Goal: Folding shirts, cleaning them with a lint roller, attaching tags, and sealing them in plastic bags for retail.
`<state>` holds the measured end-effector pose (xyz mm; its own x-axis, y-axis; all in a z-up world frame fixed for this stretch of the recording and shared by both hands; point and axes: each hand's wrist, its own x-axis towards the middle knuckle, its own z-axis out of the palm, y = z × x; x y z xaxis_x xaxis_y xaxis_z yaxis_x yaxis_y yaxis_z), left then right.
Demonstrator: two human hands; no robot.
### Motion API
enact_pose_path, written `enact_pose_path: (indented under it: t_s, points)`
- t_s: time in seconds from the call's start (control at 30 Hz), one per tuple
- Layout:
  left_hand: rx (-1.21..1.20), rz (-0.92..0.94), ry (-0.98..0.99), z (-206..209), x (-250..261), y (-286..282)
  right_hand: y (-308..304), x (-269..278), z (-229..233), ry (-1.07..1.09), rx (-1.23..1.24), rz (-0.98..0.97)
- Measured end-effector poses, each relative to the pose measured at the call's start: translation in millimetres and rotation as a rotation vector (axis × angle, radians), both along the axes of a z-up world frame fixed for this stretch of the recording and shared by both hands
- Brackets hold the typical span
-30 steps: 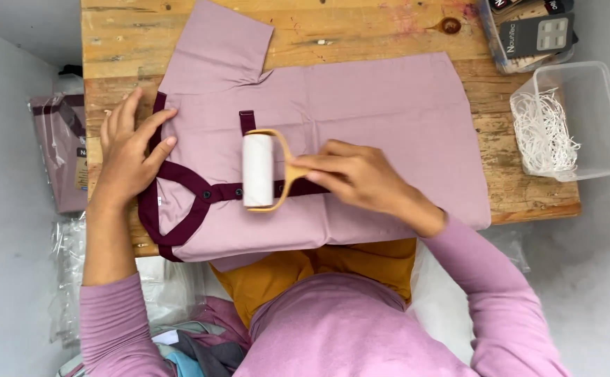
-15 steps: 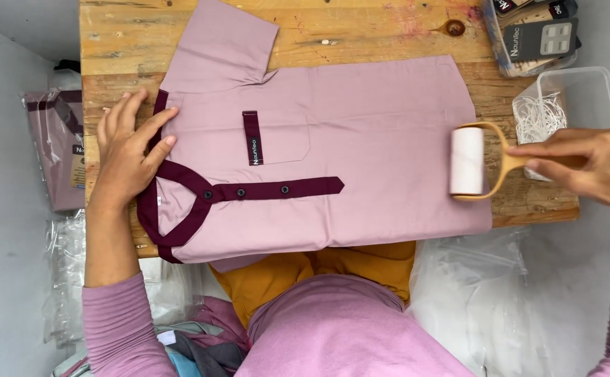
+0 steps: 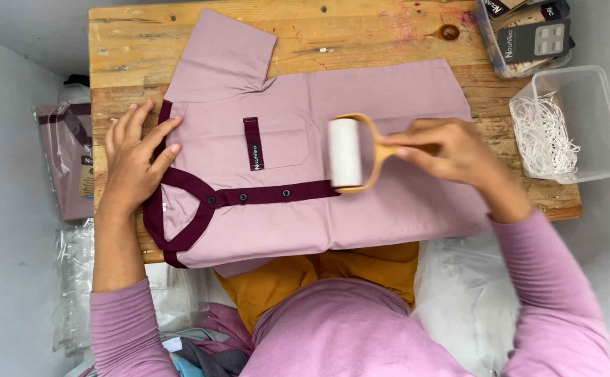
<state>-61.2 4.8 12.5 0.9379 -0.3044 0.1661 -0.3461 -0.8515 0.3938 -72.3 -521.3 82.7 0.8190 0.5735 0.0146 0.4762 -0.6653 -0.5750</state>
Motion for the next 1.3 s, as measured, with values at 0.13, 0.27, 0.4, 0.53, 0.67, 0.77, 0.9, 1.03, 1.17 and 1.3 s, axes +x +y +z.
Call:
enact_pose_path:
  t_s: [0.13, 0.27, 0.4, 0.53, 0.67, 0.77, 0.9, 1.03, 1.17, 1.3]
  points:
    - [-0.009, 0.004, 0.011, -1, -3, 0, -69, -28, 36, 0.016, -0.096, -0.124]
    - [-0.007, 0.014, 0.017, 1, 2, 0, -150, -52, 42, 0.105, -0.381, -0.42]
    - [-0.05, 0.068, 0.165, 14, 10, 0, -125, -56, 56, 0.245, -0.326, -0.878]
    - [-0.032, 0.254, 0.234, 10, 46, -12, -82, -1, -12, 0.132, 0.179, -0.923]
    - [0.039, 0.358, 0.147, -45, 96, 2, -60, 79, -63, -0.195, 0.159, -0.629]
    - [0.044, 0.39, 0.206, -37, 103, -3, -36, 91, -44, -0.129, 0.119, -0.635]
    - [0.024, 0.361, 0.196, -30, 102, -2, -51, 102, -69, -0.054, 0.019, -0.699]
    - [-0.594, 0.337, 0.423, 12, 91, -15, -55, 103, -65, -0.031, -0.079, -0.734]
    - [-0.997, 0.316, 0.46, 72, 116, -21, -90, 138, -44, -0.25, 0.196, -0.559]
    - [-1.038, 0.267, 0.335, 120, 164, -18, -127, 189, -9, -0.446, 0.229, -0.551]
